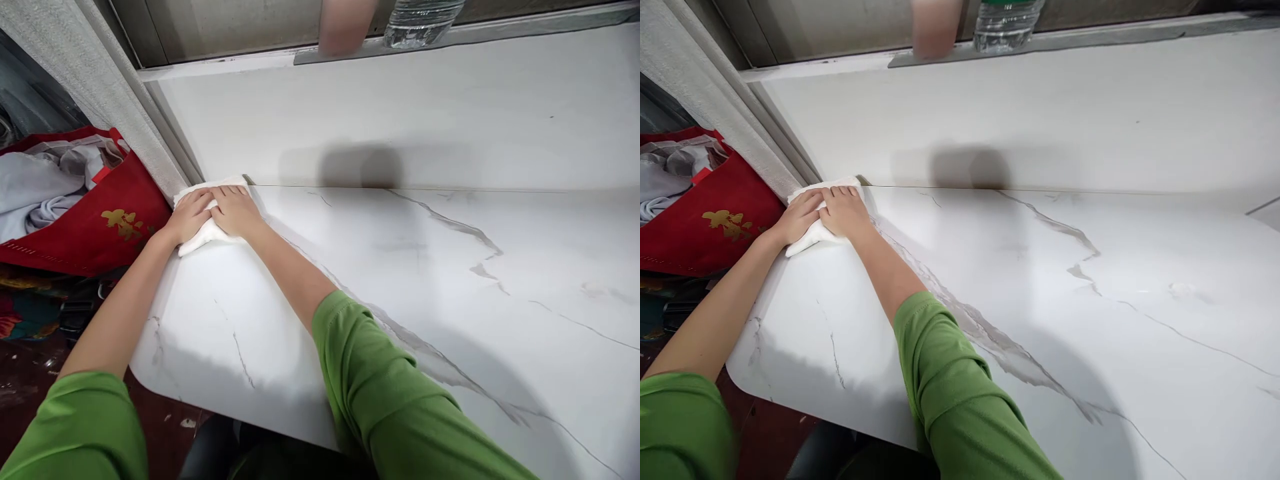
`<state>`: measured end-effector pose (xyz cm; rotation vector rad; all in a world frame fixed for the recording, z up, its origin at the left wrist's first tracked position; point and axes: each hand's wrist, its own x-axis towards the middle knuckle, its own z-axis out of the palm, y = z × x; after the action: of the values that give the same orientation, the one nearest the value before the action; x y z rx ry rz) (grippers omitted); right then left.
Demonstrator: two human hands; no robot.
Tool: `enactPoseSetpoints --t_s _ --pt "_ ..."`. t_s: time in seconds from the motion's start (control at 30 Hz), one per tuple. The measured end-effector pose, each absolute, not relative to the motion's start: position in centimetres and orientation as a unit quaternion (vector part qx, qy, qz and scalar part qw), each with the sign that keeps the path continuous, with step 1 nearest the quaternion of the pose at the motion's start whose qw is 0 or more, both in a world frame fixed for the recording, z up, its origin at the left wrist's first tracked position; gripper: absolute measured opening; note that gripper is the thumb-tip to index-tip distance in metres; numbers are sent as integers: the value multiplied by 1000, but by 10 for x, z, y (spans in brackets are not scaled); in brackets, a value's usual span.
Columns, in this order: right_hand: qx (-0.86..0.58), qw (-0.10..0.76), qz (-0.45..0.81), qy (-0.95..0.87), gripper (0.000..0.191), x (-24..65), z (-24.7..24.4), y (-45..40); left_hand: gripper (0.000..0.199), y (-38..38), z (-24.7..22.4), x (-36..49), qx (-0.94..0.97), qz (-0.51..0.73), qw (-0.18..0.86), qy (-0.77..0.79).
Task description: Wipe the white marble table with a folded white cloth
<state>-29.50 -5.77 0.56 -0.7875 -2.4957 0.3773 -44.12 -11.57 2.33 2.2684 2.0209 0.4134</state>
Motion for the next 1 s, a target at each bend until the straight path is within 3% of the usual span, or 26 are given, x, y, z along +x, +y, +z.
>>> enactPoseSetpoints --t_s 0.5,1.0 --pt "-325 255 136 -901 37 -304 3 -18 47 -68 19 -450 748 127 49 650" --pt "-310 244 125 -910 46 -292 4 -33 50 -84 21 -438 742 98 37 662"
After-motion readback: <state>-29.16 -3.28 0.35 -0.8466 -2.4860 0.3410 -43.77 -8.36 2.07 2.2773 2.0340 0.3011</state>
